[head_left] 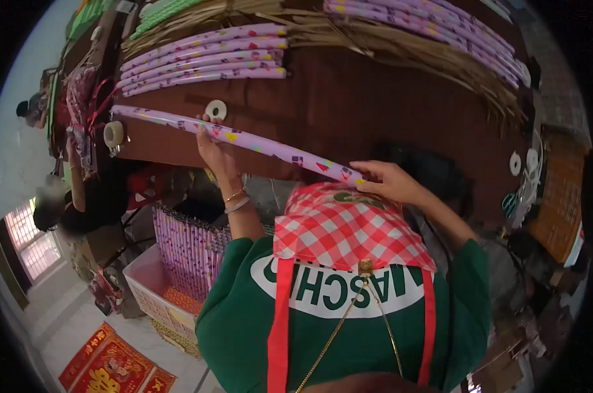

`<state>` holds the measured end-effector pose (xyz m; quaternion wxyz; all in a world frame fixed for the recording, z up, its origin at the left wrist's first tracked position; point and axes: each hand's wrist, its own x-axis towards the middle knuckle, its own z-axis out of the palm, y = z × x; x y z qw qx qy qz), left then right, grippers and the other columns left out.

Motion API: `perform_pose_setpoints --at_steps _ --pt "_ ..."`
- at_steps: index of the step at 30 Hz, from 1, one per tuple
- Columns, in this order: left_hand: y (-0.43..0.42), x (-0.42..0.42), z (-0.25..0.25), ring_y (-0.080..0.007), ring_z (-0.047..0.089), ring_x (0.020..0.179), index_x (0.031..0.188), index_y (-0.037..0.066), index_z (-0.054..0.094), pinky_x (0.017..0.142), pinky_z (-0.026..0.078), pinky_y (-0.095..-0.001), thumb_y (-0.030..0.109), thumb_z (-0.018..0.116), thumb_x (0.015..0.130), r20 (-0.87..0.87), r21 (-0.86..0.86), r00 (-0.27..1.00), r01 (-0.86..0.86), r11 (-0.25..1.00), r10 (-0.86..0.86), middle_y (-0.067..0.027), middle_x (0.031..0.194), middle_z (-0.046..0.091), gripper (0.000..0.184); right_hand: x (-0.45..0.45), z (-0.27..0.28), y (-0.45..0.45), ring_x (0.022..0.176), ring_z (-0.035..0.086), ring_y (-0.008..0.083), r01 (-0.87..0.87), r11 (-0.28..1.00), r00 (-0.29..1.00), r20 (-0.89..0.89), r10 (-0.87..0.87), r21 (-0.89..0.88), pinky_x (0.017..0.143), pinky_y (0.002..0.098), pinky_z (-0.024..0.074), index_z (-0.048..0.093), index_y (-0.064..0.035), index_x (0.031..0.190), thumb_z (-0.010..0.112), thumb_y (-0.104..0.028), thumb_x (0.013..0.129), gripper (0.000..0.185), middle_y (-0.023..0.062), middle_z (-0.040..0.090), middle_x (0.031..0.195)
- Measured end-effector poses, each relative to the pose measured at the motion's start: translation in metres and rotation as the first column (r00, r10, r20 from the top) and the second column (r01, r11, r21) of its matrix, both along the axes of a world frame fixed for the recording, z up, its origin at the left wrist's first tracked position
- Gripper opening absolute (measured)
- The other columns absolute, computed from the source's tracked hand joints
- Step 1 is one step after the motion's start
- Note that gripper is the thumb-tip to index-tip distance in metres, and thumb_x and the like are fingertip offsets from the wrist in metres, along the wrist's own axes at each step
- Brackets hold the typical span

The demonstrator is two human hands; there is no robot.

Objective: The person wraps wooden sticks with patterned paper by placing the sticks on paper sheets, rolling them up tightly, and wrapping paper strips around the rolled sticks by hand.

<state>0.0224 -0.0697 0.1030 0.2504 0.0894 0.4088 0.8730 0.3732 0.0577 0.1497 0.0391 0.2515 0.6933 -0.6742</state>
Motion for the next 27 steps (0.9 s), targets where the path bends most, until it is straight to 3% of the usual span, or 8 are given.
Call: perform_pose_setpoints --at_steps 1,6,9,11,13,19,22,27 --pt "0.007 -0.009 -0.008 -0.0199 0.051 0.094 0.117 0.001 0.04 0.087 0.043 -0.0323 0.017 0.047 0.09 0.033 0.071 0.999 0.027 0.997 -0.03 -0.0097 0.107 0.051 0.033 -0.014 0.029 0.009 0.083 0.057 0.0181 -0.074 0.991 0.987 0.148 0.058 0.11 0.073 0.0272 0.0455 0.053 -0.0031 0.117 0.064 -0.02 0.079 0.043 0.012 0.058 0.097" --pt "0.054 -0.066 0.004 -0.0289 0.05 0.105 0.118 -0.003 0.035 0.093 0.041 -0.0397 0.033 0.036 0.094 0.071 0.182 0.992 0.094 0.979 -0.108 -0.02 0.121 0.046 0.043 -0.076 0.033 0.05 0.074 0.056 0.0184 0.274 0.764 0.96 -0.216 -0.179 0.584 0.063 0.0278 0.0458 0.058 -0.0059 0.108 0.063 -0.012 0.077 0.032 0.0062 0.055 0.091" --pt "0.088 -0.137 -0.011 -0.0236 0.059 0.083 0.109 -0.002 0.04 0.073 0.05 -0.033 0.04 0.042 0.091 0.117 0.013 0.992 0.038 0.999 -0.039 -0.0172 0.099 0.057 0.046 -0.134 0.039 0.08 0.078 0.057 0.0205 0.296 0.602 0.948 -0.305 -0.091 0.741 0.065 0.0304 0.0472 0.056 -0.0099 0.11 0.061 -0.012 0.079 0.031 0.0061 0.053 0.1" --pt "0.097 -0.188 -0.021 -0.0154 0.057 0.065 0.103 -0.001 0.045 0.055 0.046 -0.0267 0.043 0.051 0.086 0.001 -0.421 0.999 0.048 0.906 -0.052 -0.0097 0.081 0.057 0.047 -0.168 0.021 0.102 0.082 0.057 0.023 0.262 0.571 0.958 -0.282 -0.055 0.778 0.066 0.0325 0.0473 0.056 -0.0104 0.11 0.061 -0.011 0.08 0.031 0.0075 0.052 0.101" --pt "0.115 -0.202 -0.008 -0.0106 0.048 0.051 0.087 0.001 0.053 0.047 0.04 -0.0236 0.039 0.06 0.082 -0.092 -0.47 0.996 -0.038 0.882 -0.006 -0.0033 0.065 0.051 0.039 -0.198 0.002 0.126 0.084 0.057 0.0255 0.314 0.441 0.933 -0.359 0.02 0.841 0.067 0.0345 0.0474 0.055 -0.0093 0.109 0.061 -0.01 0.08 0.029 0.0081 0.052 0.102" --pt "0.141 -0.236 -0.027 -0.0154 0.052 0.048 0.089 -0.007 0.054 0.045 0.044 -0.0266 0.008 0.057 0.078 -0.124 -0.657 0.98 -0.197 0.728 0.153 -0.0065 0.058 0.052 0.018 -0.24 -0.05 0.161 0.089 0.055 0.029 0.206 0.516 0.968 -0.249 0.014 0.831 0.071 0.0371 0.0461 0.052 -0.0078 0.11 0.058 -0.012 0.083 0.029 0.0099 0.049 0.106" --pt "0.125 -0.193 -0.026 -0.0124 0.052 0.05 0.106 -0.005 0.048 0.045 0.043 -0.024 0.007 0.056 0.079 -0.395 -0.541 0.881 -0.452 0.709 0.261 -0.0069 0.065 0.053 0.031 -0.242 -0.057 0.165 0.092 0.053 0.0301 0.193 0.524 0.969 -0.246 0.033 0.83 0.072 0.0382 0.0455 0.052 -0.0076 0.111 0.057 -0.015 0.084 0.028 0.0112 0.049 0.107" --pt "0.016 -0.053 -0.048 -0.0082 0.051 0.056 0.101 -0.001 0.052 0.05 0.042 -0.0216 0.01 0.055 0.085 -0.383 -0.516 0.87 -0.48 0.709 0.31 -0.0043 0.072 0.055 0.02 -0.221 -0.042 0.157 0.073 0.056 0.0186 0.236 0.614 0.958 -0.287 -0.017 0.753 0.067 0.0302 0.0464 0.054 -0.0062 0.112 0.052 -0.015 0.088 0.026 0.0088 0.046 0.111"
